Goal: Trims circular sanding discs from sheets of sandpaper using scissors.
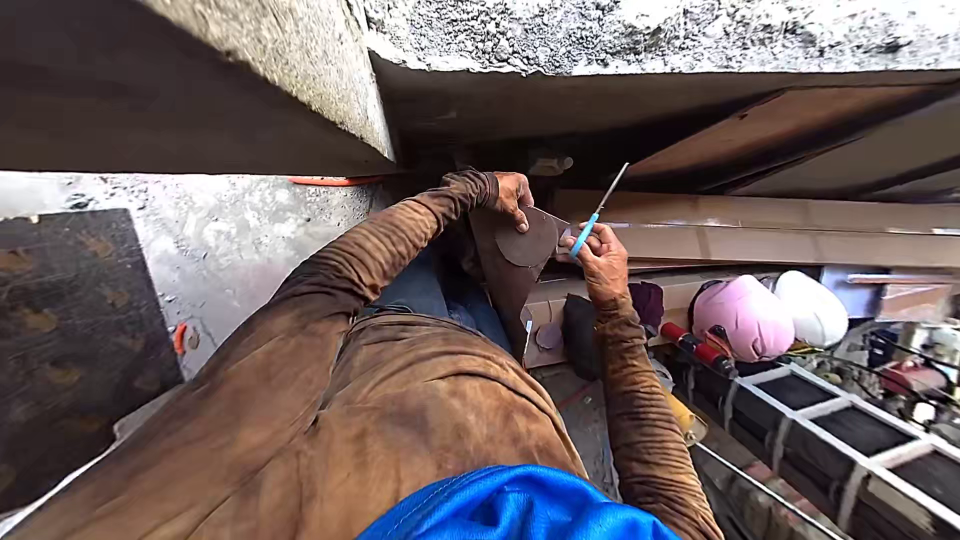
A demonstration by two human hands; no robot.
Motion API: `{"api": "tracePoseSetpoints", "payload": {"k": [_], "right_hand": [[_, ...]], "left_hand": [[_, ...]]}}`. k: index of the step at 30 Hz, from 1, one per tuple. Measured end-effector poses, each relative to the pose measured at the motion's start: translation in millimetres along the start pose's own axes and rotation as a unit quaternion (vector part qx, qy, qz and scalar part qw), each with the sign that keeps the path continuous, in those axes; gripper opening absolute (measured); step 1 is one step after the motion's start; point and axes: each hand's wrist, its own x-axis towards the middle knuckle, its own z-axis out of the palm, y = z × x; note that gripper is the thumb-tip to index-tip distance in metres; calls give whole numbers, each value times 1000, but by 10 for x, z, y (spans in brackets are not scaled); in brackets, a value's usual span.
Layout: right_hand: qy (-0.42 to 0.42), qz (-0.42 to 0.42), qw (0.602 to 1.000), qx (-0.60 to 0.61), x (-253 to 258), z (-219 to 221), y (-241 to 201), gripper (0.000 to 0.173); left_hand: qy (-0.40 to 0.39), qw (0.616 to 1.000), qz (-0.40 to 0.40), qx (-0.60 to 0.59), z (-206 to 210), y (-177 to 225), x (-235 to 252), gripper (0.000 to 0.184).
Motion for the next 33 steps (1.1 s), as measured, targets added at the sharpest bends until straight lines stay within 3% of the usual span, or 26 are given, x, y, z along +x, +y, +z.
{"api": "tracePoseSetpoints", "payload": {"k": [3,6,9,17,26,33], "right_hand": [[-93,-23,994,-54,-290,-476,-39,40],[-220,-20,974,-42,-604,-763,12,60],[-296,3,955,-12,-797,-845,217,72],[-284,-6,957,55,-847,-721,634,70],[-271,-25,961,50,-289,-480,607,71],[-265,-38,952,-146,-96,-596,425,67]], "left_hand": [[-16,1000,-12,-16,92,33,67,31],[-27,999,-19,-29,118,68,123,29],[-29,999,-18,-31,94,83,186,30],[-24,999,-30,-13,62,120,253,31],[-42,999,-18,-19,144,206,262,30],[-43,999,-27,-7,130,182,230,31]]}}
